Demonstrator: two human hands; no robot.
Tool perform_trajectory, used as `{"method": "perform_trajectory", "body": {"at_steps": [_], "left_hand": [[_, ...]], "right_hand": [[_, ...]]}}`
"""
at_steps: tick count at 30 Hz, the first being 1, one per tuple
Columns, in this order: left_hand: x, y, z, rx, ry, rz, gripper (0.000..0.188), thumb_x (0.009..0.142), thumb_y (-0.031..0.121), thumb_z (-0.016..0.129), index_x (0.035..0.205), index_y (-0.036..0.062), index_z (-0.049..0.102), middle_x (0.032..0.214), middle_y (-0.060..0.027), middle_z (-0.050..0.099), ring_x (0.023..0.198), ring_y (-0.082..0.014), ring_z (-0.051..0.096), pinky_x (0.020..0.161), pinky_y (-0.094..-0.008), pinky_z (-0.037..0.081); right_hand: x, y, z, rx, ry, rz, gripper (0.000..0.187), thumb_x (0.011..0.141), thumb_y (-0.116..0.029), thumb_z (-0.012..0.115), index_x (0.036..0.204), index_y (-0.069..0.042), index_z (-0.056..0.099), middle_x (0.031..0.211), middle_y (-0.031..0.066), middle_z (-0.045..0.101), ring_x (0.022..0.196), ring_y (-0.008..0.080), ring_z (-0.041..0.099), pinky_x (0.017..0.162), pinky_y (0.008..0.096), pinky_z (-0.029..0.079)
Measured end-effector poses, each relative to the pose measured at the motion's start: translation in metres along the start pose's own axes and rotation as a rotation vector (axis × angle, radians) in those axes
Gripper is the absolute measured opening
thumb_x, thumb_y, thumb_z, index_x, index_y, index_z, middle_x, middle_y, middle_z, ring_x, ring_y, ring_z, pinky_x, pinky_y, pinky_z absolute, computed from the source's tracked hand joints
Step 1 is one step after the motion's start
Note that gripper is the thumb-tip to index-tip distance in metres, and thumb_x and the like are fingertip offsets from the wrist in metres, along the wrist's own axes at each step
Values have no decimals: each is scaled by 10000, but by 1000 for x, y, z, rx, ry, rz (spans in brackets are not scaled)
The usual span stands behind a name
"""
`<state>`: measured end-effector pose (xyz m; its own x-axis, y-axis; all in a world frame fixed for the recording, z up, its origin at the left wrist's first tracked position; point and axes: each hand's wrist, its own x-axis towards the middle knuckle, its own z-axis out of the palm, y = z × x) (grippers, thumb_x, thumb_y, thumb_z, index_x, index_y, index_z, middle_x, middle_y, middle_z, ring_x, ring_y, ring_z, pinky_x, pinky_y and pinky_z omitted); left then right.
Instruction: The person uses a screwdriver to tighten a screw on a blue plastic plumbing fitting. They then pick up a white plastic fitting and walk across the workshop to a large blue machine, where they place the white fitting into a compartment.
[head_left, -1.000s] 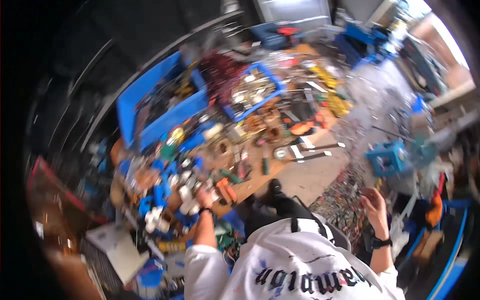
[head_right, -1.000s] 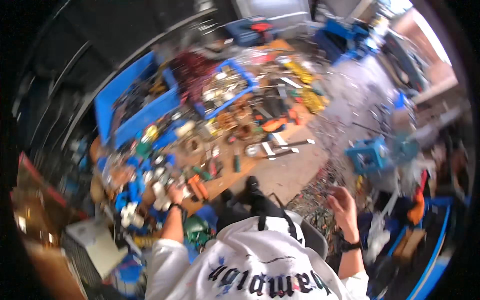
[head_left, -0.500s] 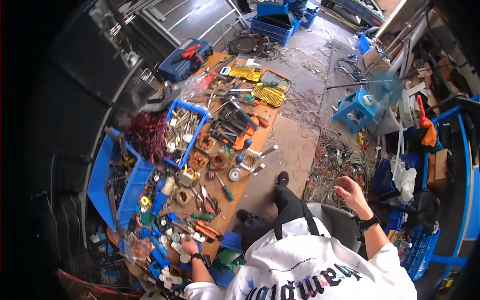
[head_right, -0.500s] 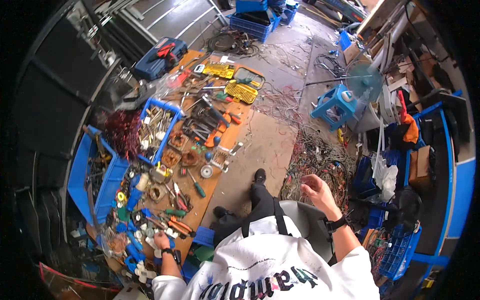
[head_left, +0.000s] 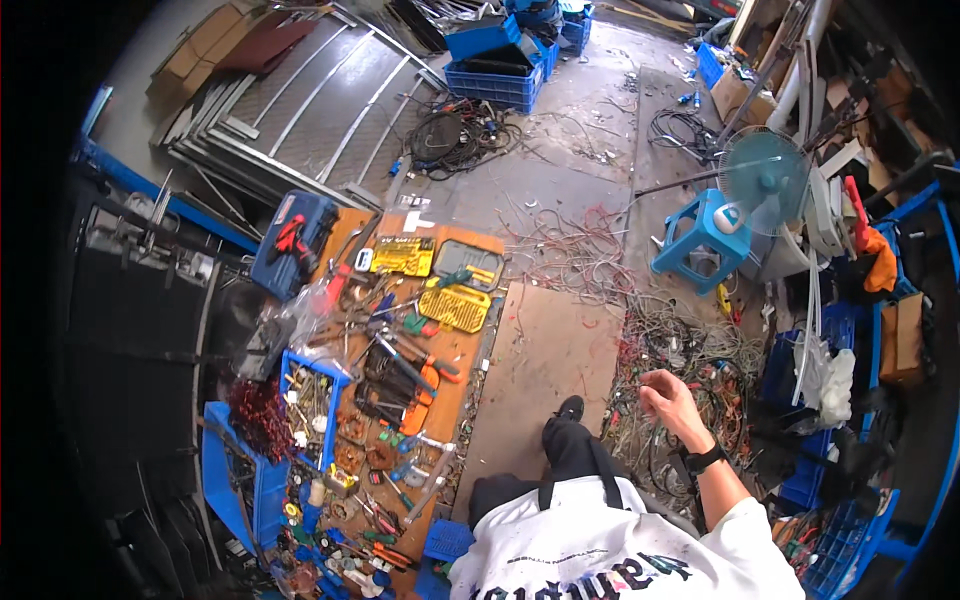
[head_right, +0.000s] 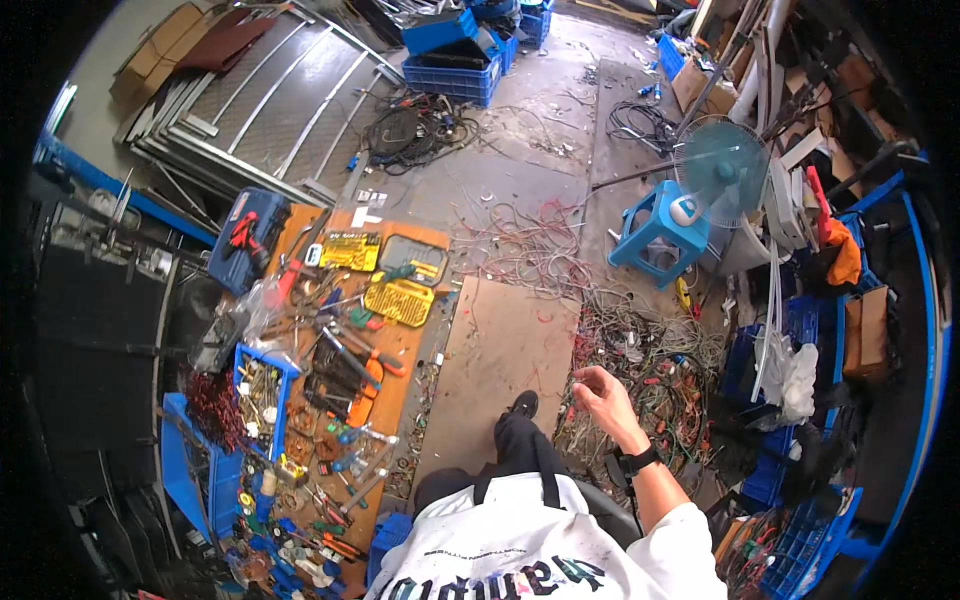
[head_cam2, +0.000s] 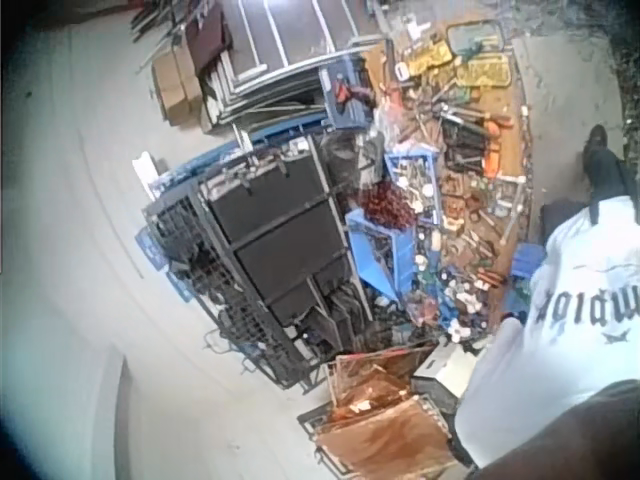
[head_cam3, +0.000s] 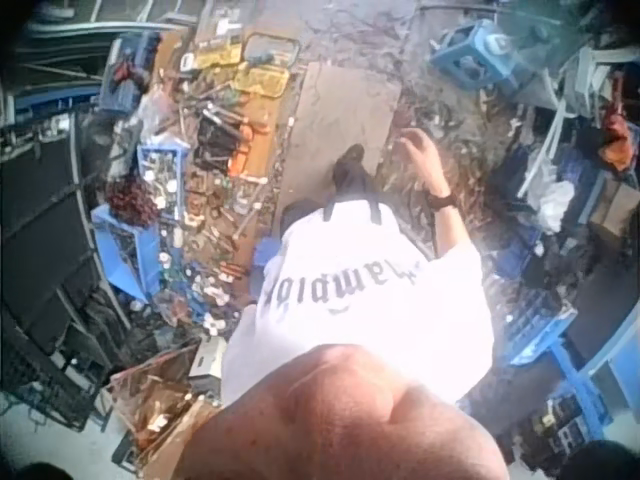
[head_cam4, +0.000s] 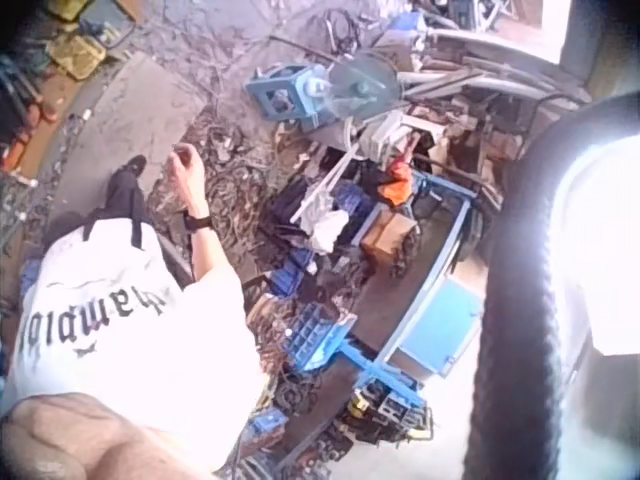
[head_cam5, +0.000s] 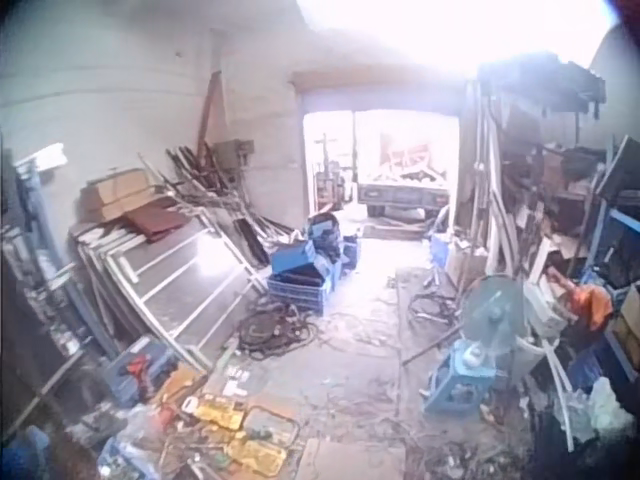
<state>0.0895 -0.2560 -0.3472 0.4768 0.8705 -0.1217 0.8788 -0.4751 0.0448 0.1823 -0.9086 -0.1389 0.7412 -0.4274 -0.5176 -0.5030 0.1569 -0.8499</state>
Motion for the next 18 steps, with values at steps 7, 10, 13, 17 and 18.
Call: {"method": "perform_trajectory", "body": {"at_steps": [7,10,13,17,18], "left_hand": [[-138,170,48,-151,-429,197,313,900,286,582,953,-22,608,867,-249,647,783,-378,626,660,-430,509],[-175,246,78,-216,-622,181,310,898,285,582,953,-20,606,856,-246,646,768,-377,624,651,-432,508],[-211,316,100,-263,-787,119,308,896,284,582,952,-18,604,845,-243,644,754,-375,622,642,-433,507],[-243,425,132,-345,-964,7,304,894,283,583,951,-15,602,830,-239,642,735,-373,619,629,-436,507],[-248,451,136,-368,-1002,-23,303,893,283,583,951,-14,601,826,-238,642,730,-373,618,626,-436,507]], "right_hand": [[110,-75,-60,95,-156,81,215,915,-108,608,1089,15,572,823,20,603,662,75,533,602,243,460],[182,-109,-83,90,-126,86,234,943,-178,582,1092,2,576,749,11,595,624,90,552,592,242,467],[255,-108,-128,89,-92,201,224,954,-229,576,1065,-35,591,778,12,599,665,112,596,604,263,498],[323,-97,-190,209,-37,337,185,938,-239,608,976,-58,597,780,5,583,634,116,568,602,270,496],[333,-100,-202,191,13,340,201,916,-230,622,974,-40,595,758,42,609,602,127,575,540,269,460]]}}
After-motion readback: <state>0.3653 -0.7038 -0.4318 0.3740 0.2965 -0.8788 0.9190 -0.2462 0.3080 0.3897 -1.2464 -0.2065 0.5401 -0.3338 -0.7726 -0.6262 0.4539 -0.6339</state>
